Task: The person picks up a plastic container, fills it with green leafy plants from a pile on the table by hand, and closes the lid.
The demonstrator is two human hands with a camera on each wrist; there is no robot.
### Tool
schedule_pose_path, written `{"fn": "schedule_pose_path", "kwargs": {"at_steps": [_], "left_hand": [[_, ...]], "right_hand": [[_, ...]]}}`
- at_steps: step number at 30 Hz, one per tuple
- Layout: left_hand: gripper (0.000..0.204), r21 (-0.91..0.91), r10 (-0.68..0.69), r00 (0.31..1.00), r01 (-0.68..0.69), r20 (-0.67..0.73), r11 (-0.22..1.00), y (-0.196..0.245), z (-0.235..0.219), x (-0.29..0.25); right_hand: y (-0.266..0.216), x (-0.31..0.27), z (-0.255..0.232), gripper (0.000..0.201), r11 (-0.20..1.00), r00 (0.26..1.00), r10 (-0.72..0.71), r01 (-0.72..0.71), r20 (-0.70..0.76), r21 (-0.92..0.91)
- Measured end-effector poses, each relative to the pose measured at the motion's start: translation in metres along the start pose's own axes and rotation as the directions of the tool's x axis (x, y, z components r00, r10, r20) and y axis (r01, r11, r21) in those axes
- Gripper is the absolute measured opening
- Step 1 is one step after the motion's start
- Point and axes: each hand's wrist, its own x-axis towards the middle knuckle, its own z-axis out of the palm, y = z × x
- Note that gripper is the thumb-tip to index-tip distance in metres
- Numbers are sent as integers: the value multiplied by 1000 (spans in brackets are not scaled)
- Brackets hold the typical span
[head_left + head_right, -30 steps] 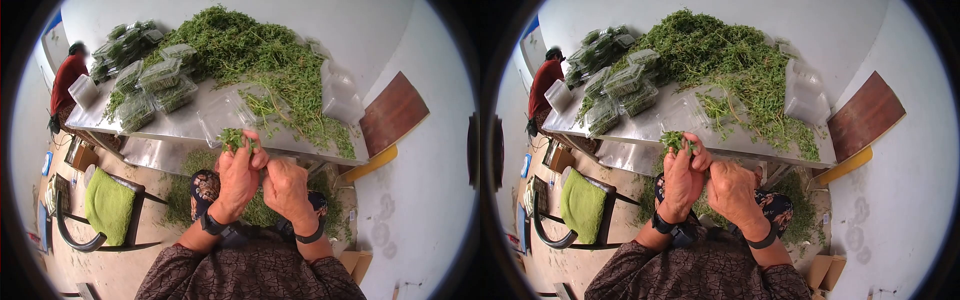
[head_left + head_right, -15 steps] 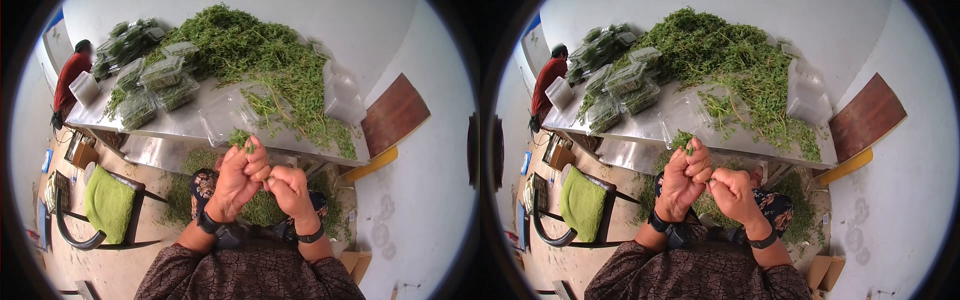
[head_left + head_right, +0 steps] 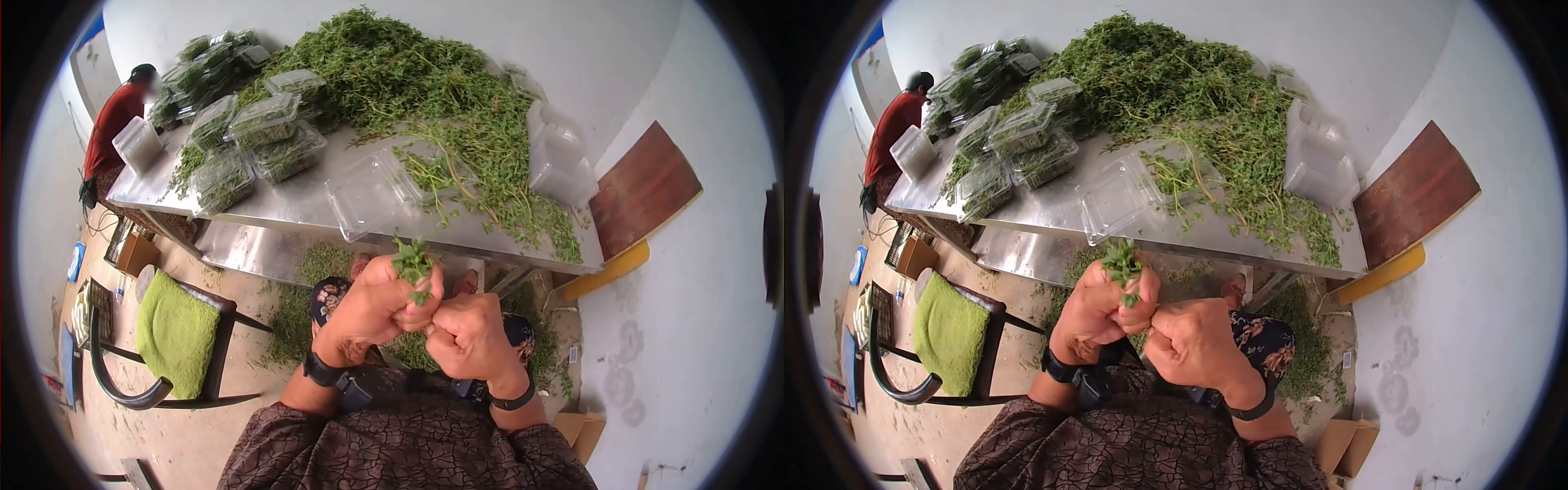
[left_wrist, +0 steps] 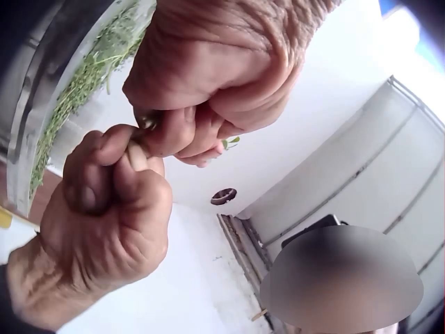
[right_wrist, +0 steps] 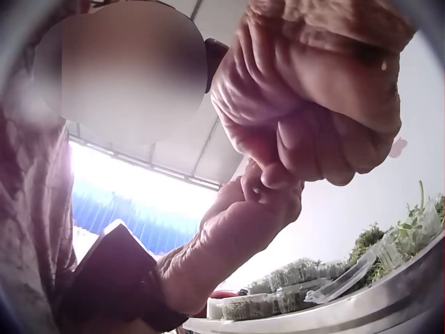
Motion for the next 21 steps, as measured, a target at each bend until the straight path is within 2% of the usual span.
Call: {"fn": "schedule_pose_path", "kwargs": {"at_steps": [1, 2, 4, 5, 6, 7, 8, 9, 10, 12, 16, 18, 20, 21], "left_hand": [[18, 138, -11, 999, 15, -31, 990, 1, -1, -3], [18, 139, -9, 999, 13, -31, 990, 3, 1, -5], [19, 237, -150, 988, 151, -26, 960, 10, 12, -12], [20, 342, -117, 993, 114, -13, 933, 11, 21, -15], [20, 344, -114, 993, 110, -10, 933, 12, 21, -14], [19, 404, -69, 994, 97, -82, 909, 12, 21, -12], [18, 459, -24, 987, 96, -160, 883, 12, 21, -13], [15, 407, -13, 980, 95, -199, 908, 14, 16, -9], [15, 406, -15, 979, 98, -205, 908, 10, 8, -6], [15, 256, 59, 931, 37, -359, 966, 0, -7, 3], [15, 231, 71, 883, 43, -463, 972, -4, -10, 9], [15, 240, 78, 881, 41, -466, 970, -4, -10, 11], [15, 249, 82, 881, 42, -467, 968, -4, -10, 11], [14, 262, 85, 878, 47, -472, 964, -4, -11, 11]], "right_hand": [[-3, 1, 0, 16, 998, 1000, 10, -11, -9, -58], [-1, 0, 1, 16, 998, 1000, 8, -9, -8, -58], [9, -3, 4, 18, 944, 988, 143, -153, -54, -291], [19, -6, 1, 13, 921, 978, 208, -202, -19, -333], [24, -8, 2, 13, 921, 979, 204, -199, -20, -336], [29, -9, 3, 6, 942, 949, 264, -292, -173, -164], [30, -11, 3, 7, 933, 886, 350, -358, -303, 30], [22, -6, -6, 12, 918, 873, 397, -379, -283, 117], [23, -6, -10, 12, 834, 822, 525, -443, -223, 330], [21, 3, -19, 16, 790, 794, 549, -392, -260, 471], [40, 15, -37, 19, 807, 779, 526, -332, -340, 488], [51, 27, -47, 18, 852, 773, 482, -303, -413, 426], [59, 31, -54, 19, 874, 776, 462, -317, -430, 369], [59, 31, -57, 19, 855, 751, 513, -399, -416, 332]]}}
